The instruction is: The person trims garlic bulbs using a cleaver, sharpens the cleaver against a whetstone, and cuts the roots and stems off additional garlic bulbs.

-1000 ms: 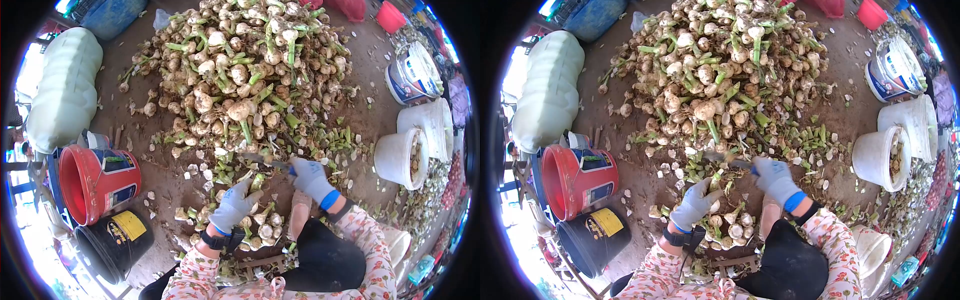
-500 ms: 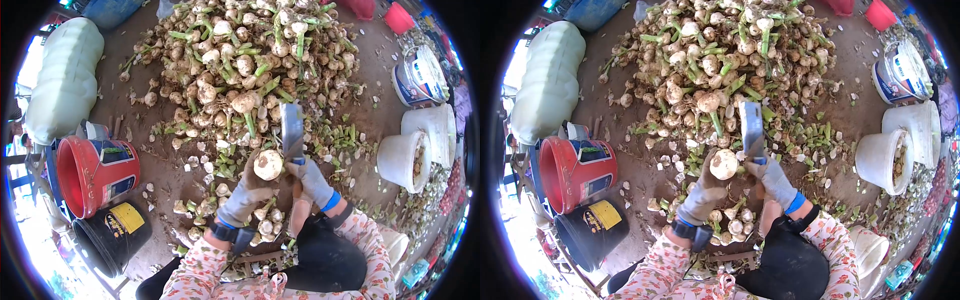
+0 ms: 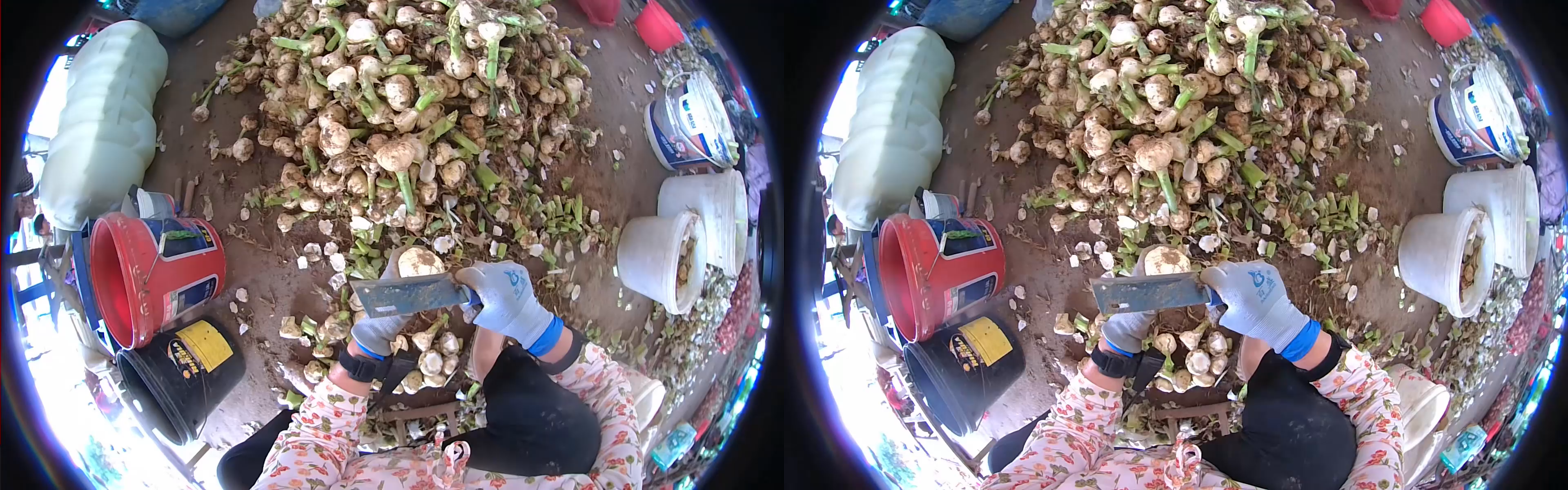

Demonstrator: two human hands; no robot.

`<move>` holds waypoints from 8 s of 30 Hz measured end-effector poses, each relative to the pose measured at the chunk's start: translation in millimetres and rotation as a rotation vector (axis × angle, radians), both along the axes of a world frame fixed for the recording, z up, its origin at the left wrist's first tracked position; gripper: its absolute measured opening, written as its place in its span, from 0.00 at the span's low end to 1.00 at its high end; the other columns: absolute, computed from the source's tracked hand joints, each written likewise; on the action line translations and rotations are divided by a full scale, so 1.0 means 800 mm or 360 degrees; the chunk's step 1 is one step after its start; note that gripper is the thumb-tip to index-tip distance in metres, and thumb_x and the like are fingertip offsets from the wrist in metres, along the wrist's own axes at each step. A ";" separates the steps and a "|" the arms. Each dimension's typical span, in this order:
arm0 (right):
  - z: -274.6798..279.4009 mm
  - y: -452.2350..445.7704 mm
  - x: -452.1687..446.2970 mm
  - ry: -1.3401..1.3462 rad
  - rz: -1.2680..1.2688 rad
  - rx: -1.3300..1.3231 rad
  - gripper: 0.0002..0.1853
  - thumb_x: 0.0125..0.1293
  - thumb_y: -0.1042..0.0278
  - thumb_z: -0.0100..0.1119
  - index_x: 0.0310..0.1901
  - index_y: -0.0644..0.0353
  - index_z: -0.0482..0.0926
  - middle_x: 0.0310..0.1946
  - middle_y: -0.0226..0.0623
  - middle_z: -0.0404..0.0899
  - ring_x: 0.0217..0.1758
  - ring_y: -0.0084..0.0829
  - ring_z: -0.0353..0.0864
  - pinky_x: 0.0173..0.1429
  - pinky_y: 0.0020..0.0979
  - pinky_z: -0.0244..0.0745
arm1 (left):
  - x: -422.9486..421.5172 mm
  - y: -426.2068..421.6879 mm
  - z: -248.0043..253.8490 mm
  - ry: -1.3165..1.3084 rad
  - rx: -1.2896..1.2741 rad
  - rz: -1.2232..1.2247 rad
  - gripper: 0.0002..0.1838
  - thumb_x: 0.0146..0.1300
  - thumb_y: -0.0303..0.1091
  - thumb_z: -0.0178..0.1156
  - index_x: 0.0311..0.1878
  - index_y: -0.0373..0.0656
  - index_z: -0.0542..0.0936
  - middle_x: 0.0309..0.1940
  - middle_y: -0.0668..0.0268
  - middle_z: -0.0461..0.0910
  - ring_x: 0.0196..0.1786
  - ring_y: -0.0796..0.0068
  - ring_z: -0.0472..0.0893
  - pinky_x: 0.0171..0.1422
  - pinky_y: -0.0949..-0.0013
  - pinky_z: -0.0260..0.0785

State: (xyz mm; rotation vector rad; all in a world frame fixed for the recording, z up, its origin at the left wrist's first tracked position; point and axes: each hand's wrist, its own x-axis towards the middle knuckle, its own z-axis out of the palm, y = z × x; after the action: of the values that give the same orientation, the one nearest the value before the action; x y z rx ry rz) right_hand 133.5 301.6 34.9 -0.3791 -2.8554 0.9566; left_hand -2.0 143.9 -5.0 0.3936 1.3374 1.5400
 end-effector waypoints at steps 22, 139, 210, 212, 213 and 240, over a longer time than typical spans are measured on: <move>-0.118 0.084 0.038 -0.0123 -0.1210 -0.1186 0.19 0.51 0.64 0.72 0.41 0.63 0.77 0.27 0.27 0.76 0.25 0.20 0.70 0.28 0.24 0.66 | -0.091 0.026 0.016 0.0319 -0.0555 0.0238 0.22 0.63 0.39 0.57 0.57 0.36 0.72 0.46 0.64 0.76 0.47 0.73 0.76 0.54 0.70 0.67; -0.067 0.068 0.117 0.0257 -0.1302 -0.1254 0.15 0.57 0.75 0.65 0.45 0.63 0.74 0.27 0.22 0.72 0.24 0.14 0.67 0.28 0.19 0.64 | 0.189 0.114 -0.170 0.0457 -0.0568 -0.1584 0.24 0.49 0.37 0.63 0.50 0.37 0.75 0.47 0.55 0.76 0.52 0.58 0.77 0.56 0.61 0.69; -0.072 0.006 0.007 -0.0019 -0.0484 -0.1804 0.16 0.64 0.55 0.58 0.41 0.62 0.78 0.24 0.31 0.81 0.31 0.29 0.82 0.36 0.31 0.75 | -0.018 0.019 0.057 -0.0799 0.0456 0.0071 0.51 0.36 0.36 0.75 0.66 0.41 0.60 0.49 0.59 0.77 0.54 0.60 0.78 0.61 0.61 0.68; -0.076 0.001 0.007 -0.0181 -0.0587 -0.2242 0.11 0.63 0.64 0.61 0.41 0.62 0.77 0.27 0.26 0.78 0.28 0.19 0.77 0.34 0.24 0.73 | -0.015 0.020 0.046 -0.0662 0.0314 0.0095 0.50 0.37 0.34 0.75 0.66 0.41 0.60 0.50 0.58 0.76 0.55 0.60 0.76 0.63 0.61 0.65; -0.060 -0.001 0.000 -0.0207 -0.0799 -0.2561 0.10 0.61 0.67 0.63 0.41 0.61 0.77 0.27 0.26 0.77 0.27 0.17 0.75 0.33 0.21 0.71 | -0.013 0.019 0.041 -0.0597 0.0240 0.0106 0.50 0.37 0.33 0.74 0.67 0.41 0.60 0.50 0.58 0.76 0.56 0.61 0.75 0.65 0.62 0.64; -0.081 0.013 0.018 -0.0171 -0.0888 -0.0863 0.19 0.51 0.70 0.66 0.44 0.66 0.75 0.23 0.36 0.72 0.26 0.25 0.70 0.33 0.29 0.69 | -0.184 0.156 -0.041 0.2618 -0.1149 -0.0182 0.34 0.47 0.46 0.68 0.57 0.41 0.72 0.60 0.53 0.68 0.69 0.52 0.59 0.73 0.50 0.46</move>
State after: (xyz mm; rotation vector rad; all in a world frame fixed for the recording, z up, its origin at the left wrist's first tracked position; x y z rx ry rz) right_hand 147.6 311.9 -30.1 -1.2194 -2.2916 1.5752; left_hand -148.9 268.9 -37.7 1.3401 2.8270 0.2534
